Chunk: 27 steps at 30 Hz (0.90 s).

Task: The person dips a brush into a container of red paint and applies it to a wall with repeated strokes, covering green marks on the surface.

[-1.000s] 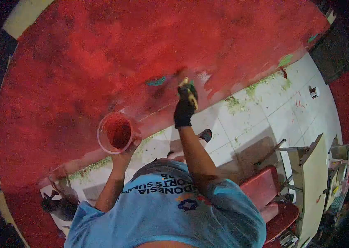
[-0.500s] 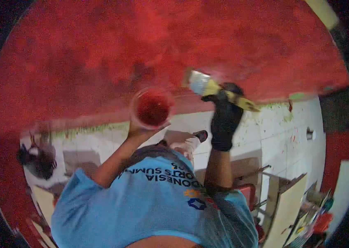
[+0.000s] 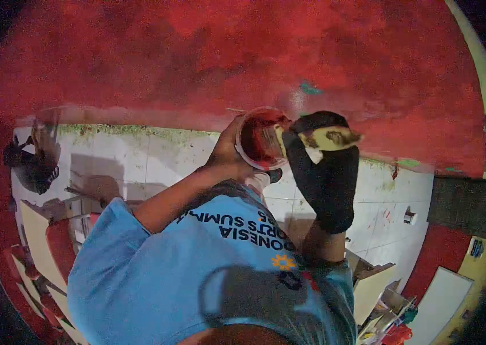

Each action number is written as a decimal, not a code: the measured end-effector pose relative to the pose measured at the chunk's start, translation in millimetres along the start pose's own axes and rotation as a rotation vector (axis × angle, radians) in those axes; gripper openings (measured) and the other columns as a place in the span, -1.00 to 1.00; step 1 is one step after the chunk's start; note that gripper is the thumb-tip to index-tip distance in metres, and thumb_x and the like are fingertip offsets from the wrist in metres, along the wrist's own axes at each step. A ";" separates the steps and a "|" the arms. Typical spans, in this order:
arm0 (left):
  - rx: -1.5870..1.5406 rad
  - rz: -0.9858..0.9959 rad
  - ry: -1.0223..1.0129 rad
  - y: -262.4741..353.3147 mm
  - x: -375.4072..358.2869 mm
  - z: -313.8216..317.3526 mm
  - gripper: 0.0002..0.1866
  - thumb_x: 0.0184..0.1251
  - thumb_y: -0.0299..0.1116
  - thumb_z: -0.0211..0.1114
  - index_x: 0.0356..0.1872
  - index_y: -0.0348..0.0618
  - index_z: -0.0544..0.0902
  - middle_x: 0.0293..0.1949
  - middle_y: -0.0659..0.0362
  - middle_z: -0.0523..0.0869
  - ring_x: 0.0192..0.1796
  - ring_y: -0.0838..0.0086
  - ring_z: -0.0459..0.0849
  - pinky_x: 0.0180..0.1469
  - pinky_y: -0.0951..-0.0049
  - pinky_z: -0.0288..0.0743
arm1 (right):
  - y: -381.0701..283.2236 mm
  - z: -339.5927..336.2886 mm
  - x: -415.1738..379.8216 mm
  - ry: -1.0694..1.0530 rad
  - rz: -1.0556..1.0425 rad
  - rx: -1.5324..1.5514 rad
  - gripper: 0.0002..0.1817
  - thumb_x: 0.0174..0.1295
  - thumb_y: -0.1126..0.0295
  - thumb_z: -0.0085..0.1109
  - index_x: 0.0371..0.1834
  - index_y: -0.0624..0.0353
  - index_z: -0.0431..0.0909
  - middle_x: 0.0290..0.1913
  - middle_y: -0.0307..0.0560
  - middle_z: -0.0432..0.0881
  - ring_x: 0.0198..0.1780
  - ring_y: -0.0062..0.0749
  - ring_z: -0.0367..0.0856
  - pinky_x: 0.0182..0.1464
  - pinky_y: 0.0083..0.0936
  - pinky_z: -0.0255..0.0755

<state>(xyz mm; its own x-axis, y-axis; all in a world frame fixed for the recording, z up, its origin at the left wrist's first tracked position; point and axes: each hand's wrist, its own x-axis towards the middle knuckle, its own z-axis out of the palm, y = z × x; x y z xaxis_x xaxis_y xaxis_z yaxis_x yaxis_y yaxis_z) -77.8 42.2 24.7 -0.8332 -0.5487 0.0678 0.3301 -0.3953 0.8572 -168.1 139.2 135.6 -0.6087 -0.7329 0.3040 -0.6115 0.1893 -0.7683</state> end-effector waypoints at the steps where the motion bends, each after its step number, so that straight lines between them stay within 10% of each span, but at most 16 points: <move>1: -0.005 0.005 0.008 0.5 -1.6 -1.4 -0.05 -0.51 -0.49 0.60 0.12 -0.14 0.29 0.09 0.14 0.44 0.16 0.41 0.40 0.25 0.37 0.24 | 4.5 2.4 1.9 -0.015 -0.078 -0.114 -0.86 -0.02 0.49 0.25 -0.43 0.18 0.47 -0.40 -0.11 0.53 -0.32 -0.35 0.55 -0.24 -0.50 0.38; 27: -0.016 0.041 -0.025 -16.5 -10.4 -25.6 -0.02 -0.50 -0.39 0.62 0.15 -0.16 0.28 0.08 0.14 0.45 0.13 0.42 0.43 0.23 0.35 0.26 | 8.4 23.7 5.2 -0.073 -0.137 -0.245 -0.78 0.00 0.26 0.25 -0.42 0.15 0.50 -0.41 -0.02 0.49 -0.37 -0.16 0.51 -0.35 -0.34 0.39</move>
<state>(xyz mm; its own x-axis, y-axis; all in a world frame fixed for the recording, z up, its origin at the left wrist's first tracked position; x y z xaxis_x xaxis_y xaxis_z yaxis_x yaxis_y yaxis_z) -63.2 35.6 -3.1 -0.8298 -0.5460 0.1159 0.3709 -0.3843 0.8454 -164.5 121.5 117.3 -0.4793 -0.8057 0.3480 -0.7950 0.2305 -0.5612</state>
